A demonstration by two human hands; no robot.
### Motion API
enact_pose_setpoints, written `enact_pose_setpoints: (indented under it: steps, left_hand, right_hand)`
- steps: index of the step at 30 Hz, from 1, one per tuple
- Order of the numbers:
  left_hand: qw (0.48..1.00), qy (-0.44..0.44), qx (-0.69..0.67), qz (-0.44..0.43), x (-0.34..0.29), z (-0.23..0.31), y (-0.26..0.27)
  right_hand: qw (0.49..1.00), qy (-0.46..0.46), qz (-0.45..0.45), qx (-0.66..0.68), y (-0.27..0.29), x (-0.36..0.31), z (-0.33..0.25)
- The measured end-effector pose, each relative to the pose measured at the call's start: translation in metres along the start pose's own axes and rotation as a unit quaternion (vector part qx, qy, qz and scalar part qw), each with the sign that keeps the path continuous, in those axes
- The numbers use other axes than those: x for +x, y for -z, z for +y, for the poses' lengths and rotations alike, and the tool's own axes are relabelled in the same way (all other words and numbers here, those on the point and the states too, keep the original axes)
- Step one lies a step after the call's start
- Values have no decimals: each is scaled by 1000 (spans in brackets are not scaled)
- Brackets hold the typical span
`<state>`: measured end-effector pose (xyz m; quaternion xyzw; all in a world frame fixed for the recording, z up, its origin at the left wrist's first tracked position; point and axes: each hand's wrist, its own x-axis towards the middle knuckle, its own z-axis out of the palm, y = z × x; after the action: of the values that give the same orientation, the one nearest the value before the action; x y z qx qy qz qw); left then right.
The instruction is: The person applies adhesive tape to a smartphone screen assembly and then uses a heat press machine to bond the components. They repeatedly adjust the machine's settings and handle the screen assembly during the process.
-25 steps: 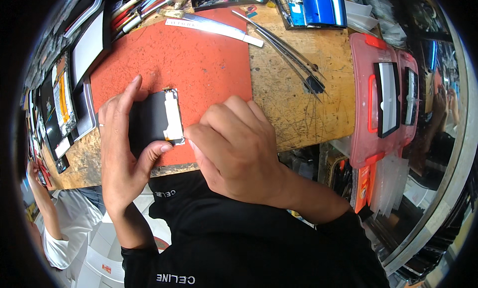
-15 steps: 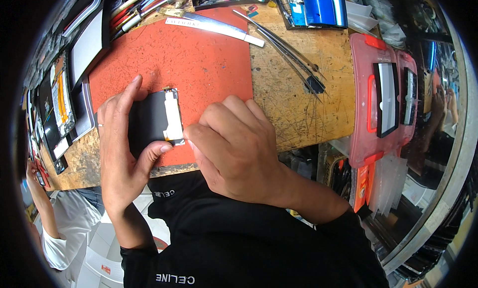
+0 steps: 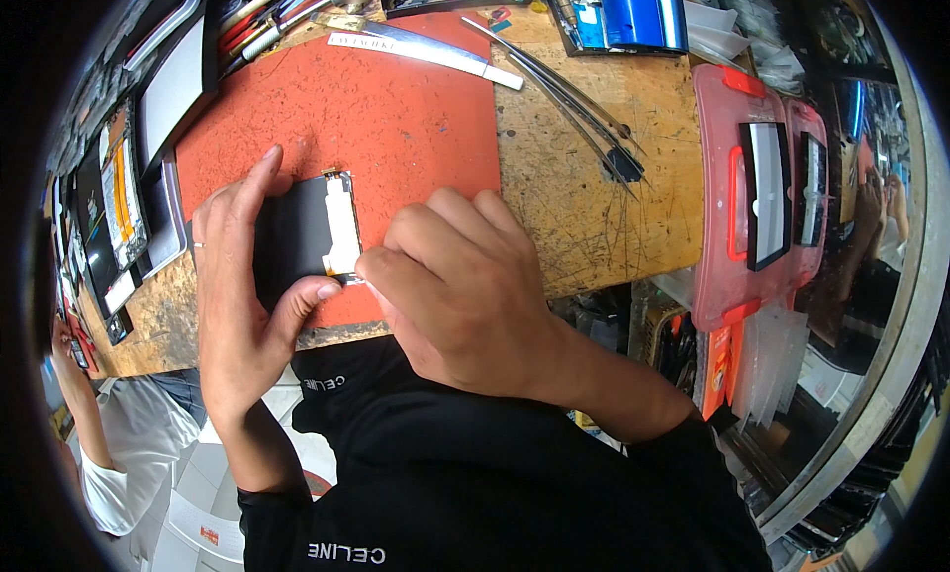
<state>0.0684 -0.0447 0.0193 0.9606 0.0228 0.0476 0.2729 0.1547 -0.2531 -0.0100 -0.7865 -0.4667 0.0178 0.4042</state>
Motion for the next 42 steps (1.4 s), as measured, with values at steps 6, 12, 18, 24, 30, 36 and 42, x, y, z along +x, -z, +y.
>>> enact_pose_setpoints:
  steps: [6, 12, 18, 24, 30, 36, 42]
  left_hand:
    - [1000, 1, -1, 2, 0, 2, 1]
    - [1000, 0, 2, 0, 0, 1, 1]
    - [1000, 2, -12, -2, -1, 1, 1]
    - [1000, 4, -13, 1, -1, 0, 0]
    - [999, -1, -33, 13, 0, 1, 0]
    - [994, -43, -32, 96, -18, -13, 7]
    - [821, 184, -68, 536, -91, -60, 71]
  right_hand:
    - [1000, 24, -11, -1, 1, -1, 2]
    - [993, 74, -54, 75, 10, -4, 8]
    - [998, 37, 27, 45, 0, -4, 10]
    - [998, 45, 16, 36, 0, -4, 10]
    - [998, 51, -4, 22, 1, -3, 8]
    - [997, 39, -2, 61, 12, -5, 10]
    - [986, -40, 113, 113, 14, -7, 6]
